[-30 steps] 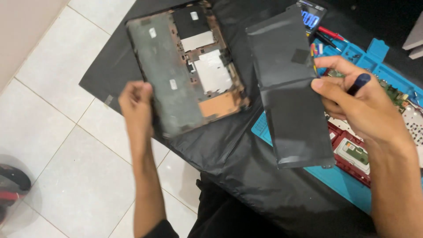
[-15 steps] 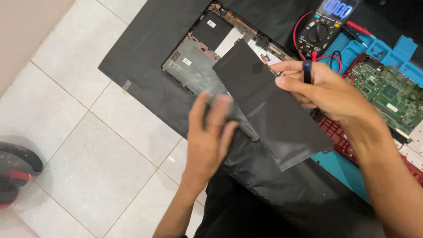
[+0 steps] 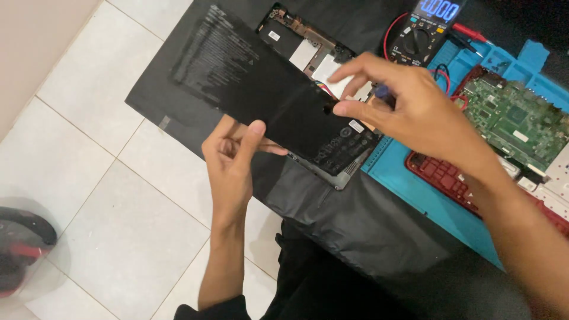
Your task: The person removes the battery from a disassembled laptop and places it aside. They then use a screwdriver to remove screws from the motherboard and lift it out of the chassis. Finally, they use a multimeter to test the motherboard's electrical connections.
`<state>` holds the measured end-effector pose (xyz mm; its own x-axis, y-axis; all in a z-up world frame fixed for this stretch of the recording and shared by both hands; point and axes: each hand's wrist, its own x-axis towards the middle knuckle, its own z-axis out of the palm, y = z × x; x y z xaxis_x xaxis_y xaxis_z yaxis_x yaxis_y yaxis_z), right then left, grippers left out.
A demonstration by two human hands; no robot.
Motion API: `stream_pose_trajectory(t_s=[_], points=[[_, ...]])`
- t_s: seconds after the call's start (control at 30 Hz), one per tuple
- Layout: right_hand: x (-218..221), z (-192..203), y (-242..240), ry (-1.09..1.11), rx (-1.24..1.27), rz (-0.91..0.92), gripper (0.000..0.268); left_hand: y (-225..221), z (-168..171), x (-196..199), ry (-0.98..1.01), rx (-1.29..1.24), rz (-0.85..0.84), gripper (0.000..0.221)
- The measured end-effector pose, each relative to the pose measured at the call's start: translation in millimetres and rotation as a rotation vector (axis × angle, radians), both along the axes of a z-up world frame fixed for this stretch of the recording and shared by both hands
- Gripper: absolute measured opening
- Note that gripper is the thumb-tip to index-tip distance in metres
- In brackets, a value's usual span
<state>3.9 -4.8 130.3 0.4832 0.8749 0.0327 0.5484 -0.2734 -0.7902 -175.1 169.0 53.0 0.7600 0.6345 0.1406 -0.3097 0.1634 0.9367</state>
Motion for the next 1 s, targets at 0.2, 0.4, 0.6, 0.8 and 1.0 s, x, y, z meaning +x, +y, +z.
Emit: stream_pose_trajectory(t_s=[0.2,0.4,0.6,0.8,1.0], points=[[35,-57,9,0.361,-0.125,0.1,0.031,23,-46,8,0.124,-0.083,-0.077,0.028],[25,-61,26,0.347,-0.343,-0.008,0.028,36,-70,-4,0.452,0.807,0.469,0.05],[17,-91,36,-0.09,-0.143,0.079,0.03,31,-75,-6,0.461,0.836,0.379,0.059],[4,-87,30,-0.284,-0.043,0.018,0.029,27,-80,-2,0.557,0.914,0.386,0.042],[-21,-66,28,-0.269,-0.291,-0.055,0.032,28,-84,-1,0.619,1.037,0.403,0.033]])
